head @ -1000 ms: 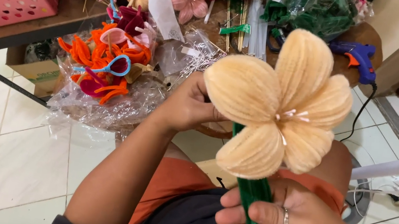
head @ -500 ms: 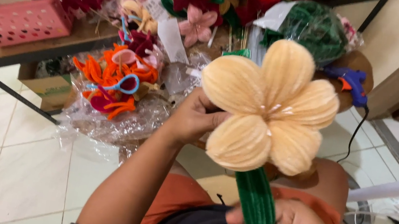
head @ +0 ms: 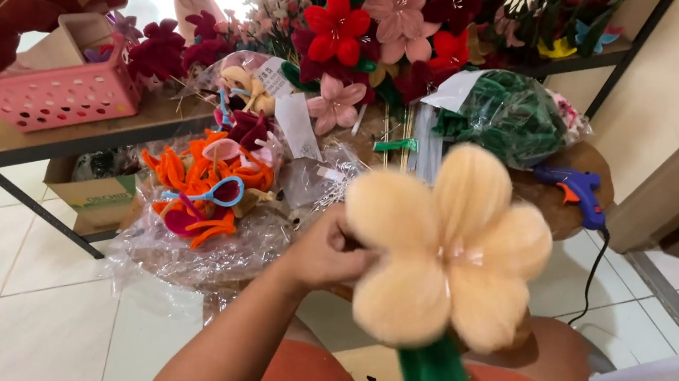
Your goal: The person assembles an artificial flower by attaching a beige flower head to a wooden stick. They wrap the base of the flower and the stick with green floral tape to secure it and create a stem. Finally, they pick up a separate red petal from the table.
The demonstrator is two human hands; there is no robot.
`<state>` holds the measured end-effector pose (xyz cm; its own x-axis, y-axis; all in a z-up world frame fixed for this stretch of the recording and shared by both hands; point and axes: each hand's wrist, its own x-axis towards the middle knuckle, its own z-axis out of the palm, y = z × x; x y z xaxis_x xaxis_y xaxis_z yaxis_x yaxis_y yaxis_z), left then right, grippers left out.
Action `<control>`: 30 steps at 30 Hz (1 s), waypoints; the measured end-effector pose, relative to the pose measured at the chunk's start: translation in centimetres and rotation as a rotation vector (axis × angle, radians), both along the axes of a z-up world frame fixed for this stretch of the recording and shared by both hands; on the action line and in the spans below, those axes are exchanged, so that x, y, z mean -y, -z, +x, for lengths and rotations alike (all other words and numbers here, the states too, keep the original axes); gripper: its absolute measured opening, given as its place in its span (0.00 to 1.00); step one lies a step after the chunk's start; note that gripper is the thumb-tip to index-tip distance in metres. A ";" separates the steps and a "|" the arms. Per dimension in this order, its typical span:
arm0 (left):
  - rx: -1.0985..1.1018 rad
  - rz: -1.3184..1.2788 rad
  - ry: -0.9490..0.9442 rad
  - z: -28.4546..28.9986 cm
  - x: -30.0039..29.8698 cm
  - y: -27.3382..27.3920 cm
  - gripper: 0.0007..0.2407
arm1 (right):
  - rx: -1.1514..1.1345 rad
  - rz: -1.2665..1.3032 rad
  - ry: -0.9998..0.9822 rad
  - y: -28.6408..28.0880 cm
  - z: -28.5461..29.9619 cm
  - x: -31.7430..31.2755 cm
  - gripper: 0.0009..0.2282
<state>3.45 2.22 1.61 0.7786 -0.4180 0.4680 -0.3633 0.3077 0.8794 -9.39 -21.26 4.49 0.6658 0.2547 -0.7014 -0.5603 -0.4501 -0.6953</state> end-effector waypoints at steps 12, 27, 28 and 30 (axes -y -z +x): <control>-0.122 0.082 -0.007 -2.2 0.3 -1.3 0.16 | 1.555 0.820 -0.138 -0.1 1.2 5.6 0.10; -0.222 0.094 0.015 -2.6 0.8 1.1 0.08 | 1.525 0.618 0.523 2.4 1.4 4.0 0.07; -0.226 0.090 0.012 -3.0 1.0 0.5 0.08 | 1.521 0.617 0.518 2.7 1.4 4.2 0.07; -0.263 -0.037 0.206 -3.7 1.5 -1.0 0.11 | 1.481 0.569 0.545 3.3 1.6 4.5 0.08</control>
